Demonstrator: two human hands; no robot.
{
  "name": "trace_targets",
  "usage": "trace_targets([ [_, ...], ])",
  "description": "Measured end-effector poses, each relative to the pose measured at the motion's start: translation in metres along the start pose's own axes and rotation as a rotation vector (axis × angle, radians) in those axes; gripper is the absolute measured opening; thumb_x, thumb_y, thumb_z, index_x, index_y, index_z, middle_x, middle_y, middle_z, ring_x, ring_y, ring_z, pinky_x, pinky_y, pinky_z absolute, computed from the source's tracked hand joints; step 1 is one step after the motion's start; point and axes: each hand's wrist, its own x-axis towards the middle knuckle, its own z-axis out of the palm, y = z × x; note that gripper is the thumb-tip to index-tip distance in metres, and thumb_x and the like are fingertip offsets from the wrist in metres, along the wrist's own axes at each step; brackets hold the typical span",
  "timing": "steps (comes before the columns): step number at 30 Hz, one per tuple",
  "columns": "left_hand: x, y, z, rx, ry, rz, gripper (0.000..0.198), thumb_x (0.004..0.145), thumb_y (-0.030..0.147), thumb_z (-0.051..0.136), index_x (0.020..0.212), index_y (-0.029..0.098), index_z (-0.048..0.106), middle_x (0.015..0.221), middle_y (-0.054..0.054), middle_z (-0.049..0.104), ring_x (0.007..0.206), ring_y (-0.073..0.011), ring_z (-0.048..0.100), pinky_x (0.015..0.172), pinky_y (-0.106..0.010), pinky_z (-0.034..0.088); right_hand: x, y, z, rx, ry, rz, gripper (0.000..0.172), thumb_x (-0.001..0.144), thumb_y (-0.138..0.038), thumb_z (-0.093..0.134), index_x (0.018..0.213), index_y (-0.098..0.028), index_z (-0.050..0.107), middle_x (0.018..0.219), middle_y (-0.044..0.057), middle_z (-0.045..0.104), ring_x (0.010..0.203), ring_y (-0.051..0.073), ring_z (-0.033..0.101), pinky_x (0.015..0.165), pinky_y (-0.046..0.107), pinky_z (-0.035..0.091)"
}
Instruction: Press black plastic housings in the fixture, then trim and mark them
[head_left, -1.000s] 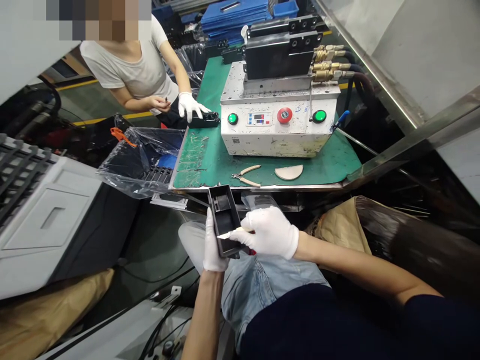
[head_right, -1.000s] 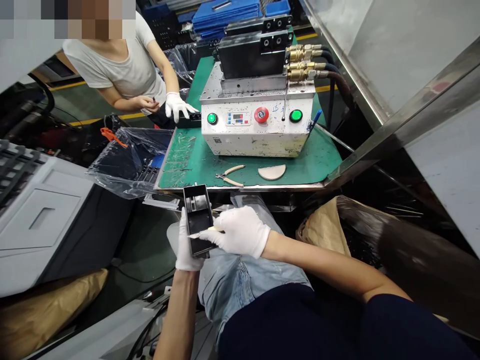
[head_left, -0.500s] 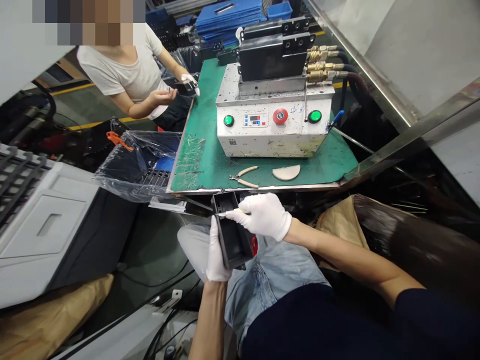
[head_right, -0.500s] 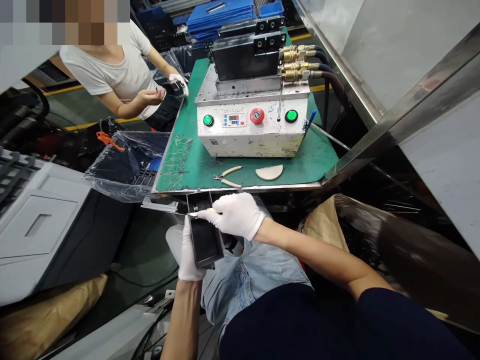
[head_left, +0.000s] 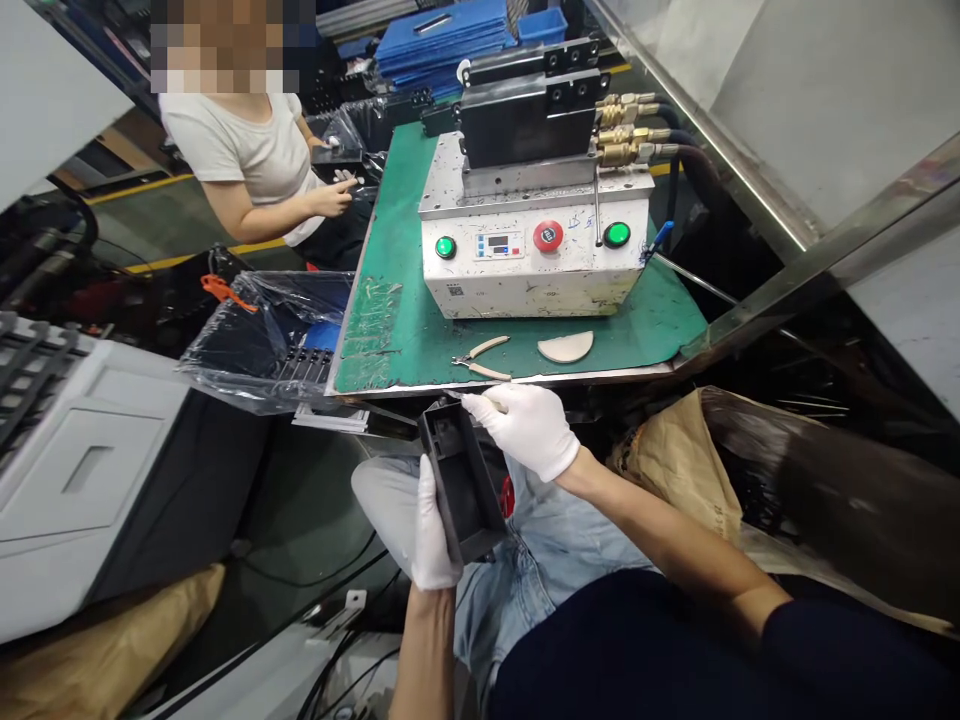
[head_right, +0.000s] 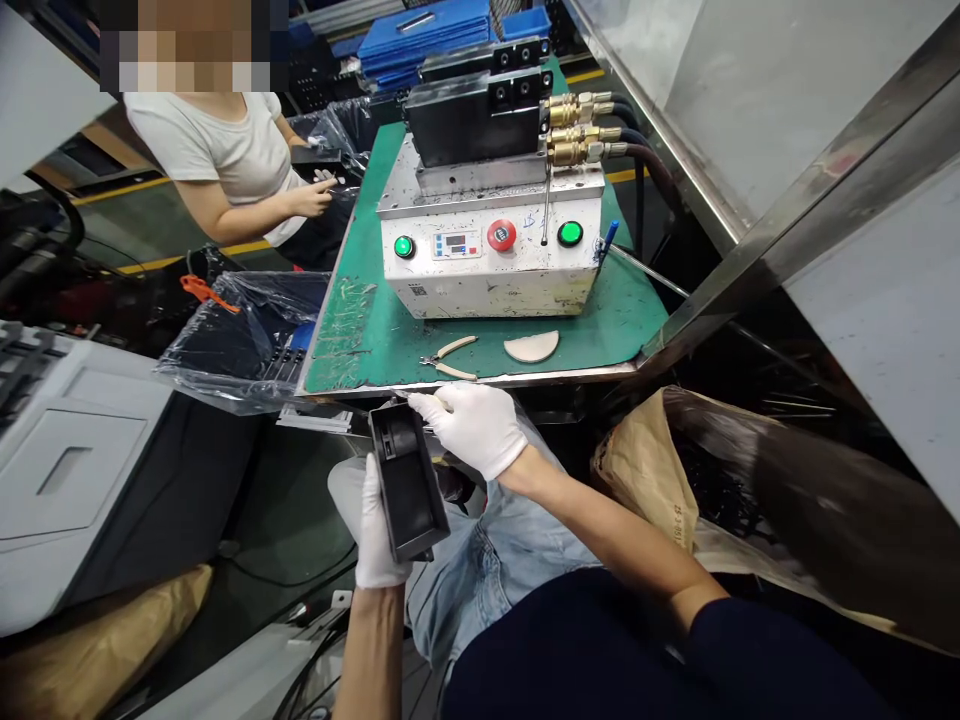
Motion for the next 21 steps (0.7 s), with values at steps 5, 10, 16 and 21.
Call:
trace_targets([
  [5,0.012,0.015,0.0,0.036,0.001,0.066,0.038,0.101,0.053,0.063,0.122,0.025,0.081,0.106,-0.003,0.084,0.107,-0.0227,0.079,0.1,-0.032,0.063,-0.02,-0.002,-0.015,0.172,-0.243,-0.153,0.065,0.114,-0.051,0.042,0.069,-0.016,0.073,0.067,0.003,0.07,0.06,0.011,0.056,0.063,0.028,0.031],
  [10,0.03,0.023,0.0,0.062,-0.025,0.067,0.042,0.101,0.055,0.061,0.115,0.022,0.081,0.108,-0.007,0.083,0.106,-0.0258,0.079,0.097,-0.036,0.064,-0.023,-0.01,-0.024,0.073,-0.528,-0.193,0.071,0.104,-0.067,0.055,0.056,-0.017,0.071,0.055,0.003,0.064,0.053,0.011,0.053,0.058,0.03,0.024],
  [16,0.034,0.022,0.002,0.068,-0.03,0.094,0.04,0.102,0.052,0.06,0.113,0.02,0.081,0.11,-0.007,0.083,0.11,-0.0253,0.078,0.1,-0.034,0.063,-0.02,-0.018,-0.013,-0.079,-0.538,-0.277,0.071,0.101,-0.073,0.055,0.064,-0.017,0.078,0.061,0.007,0.071,0.058,0.015,0.062,0.057,0.031,0.023],
  [21,0.033,0.026,0.008,0.066,-0.047,-0.004,0.05,0.103,0.058,0.054,0.118,0.017,0.079,0.113,-0.01,0.082,0.106,-0.0258,0.078,0.095,-0.034,0.065,-0.019,-0.018,-0.01,-0.102,-0.524,-0.437,0.073,0.1,-0.074,0.055,0.063,-0.015,0.077,0.057,0.009,0.069,0.061,0.018,0.065,0.057,0.03,0.024],
])
